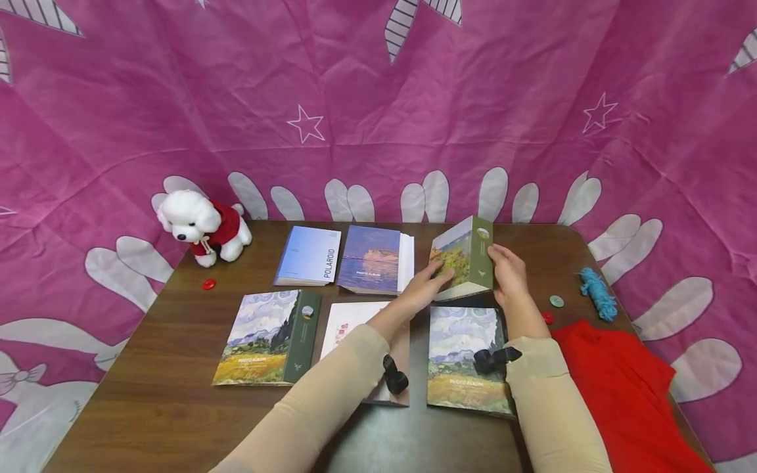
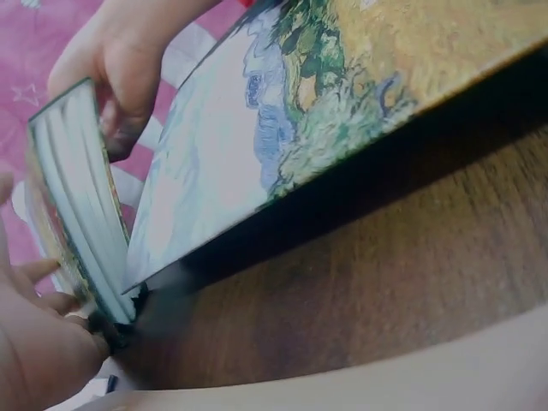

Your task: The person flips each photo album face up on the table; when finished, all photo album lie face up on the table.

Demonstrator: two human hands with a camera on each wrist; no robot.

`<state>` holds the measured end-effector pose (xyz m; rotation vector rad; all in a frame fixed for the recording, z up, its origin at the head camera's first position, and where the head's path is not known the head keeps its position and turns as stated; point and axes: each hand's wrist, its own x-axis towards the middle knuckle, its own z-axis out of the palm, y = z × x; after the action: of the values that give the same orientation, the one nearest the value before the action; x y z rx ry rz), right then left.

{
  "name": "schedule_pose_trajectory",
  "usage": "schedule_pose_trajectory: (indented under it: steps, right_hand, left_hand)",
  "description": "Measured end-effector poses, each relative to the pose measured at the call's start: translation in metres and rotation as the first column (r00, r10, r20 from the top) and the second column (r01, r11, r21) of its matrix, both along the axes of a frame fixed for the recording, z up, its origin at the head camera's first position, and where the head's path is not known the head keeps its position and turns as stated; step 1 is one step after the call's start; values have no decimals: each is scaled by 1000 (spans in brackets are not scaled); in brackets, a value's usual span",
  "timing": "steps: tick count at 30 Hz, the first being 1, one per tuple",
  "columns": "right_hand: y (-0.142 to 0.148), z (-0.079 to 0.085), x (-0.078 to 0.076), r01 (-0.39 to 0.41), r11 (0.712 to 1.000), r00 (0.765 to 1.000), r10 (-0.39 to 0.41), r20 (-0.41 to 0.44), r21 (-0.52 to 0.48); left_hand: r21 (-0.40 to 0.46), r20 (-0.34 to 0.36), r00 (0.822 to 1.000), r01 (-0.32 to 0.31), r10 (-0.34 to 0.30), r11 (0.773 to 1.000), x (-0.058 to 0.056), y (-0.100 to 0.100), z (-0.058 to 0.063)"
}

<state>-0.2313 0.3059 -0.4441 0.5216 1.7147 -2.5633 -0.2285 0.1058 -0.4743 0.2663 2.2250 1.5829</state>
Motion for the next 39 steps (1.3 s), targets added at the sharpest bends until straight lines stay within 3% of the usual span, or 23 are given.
schedule_pose_trajectory:
  steps: [7, 11, 17, 20, 24, 28, 32, 39]
  right_hand:
    - [-19, 15, -2, 59, 998, 993, -56, -105, 25]
    - [-27, 17, -2, 69, 997, 986, -62, -158, 42]
    - [-31, 11, -2, -8, 998, 984, 19, -175, 61]
    - [-33, 7, -3, -60, 988, 991, 76, -112, 141]
    - [-37, 1, -6, -196, 934, 979, 203, 8, 299]
    - [-37, -2, -10, -354, 849, 935, 329, 131, 391]
    - [-32, -4, -11, -408, 811, 913, 355, 201, 421]
    - [-22, -4, -5, -341, 787, 940, 271, 209, 514]
  left_hand:
    - [102, -23, 997, 77, -75, 992, -3, 7, 9]
    - [193, 8, 996, 83, -86, 978, -3, 8, 14]
    - [265, 15, 999, 37, -42, 964, -5, 1, 20]
    - [270, -54, 999, 11, 4, 963, -5, -5, 22]
    - [198, -207, 976, -26, 68, 980, -3, -14, 23]
    - [118, -309, 948, -36, 71, 992, -6, -19, 22]
    - [74, -285, 957, -41, 60, 996, -10, -23, 18]
    - [3, -188, 981, -53, 53, 999, -14, -23, 11]
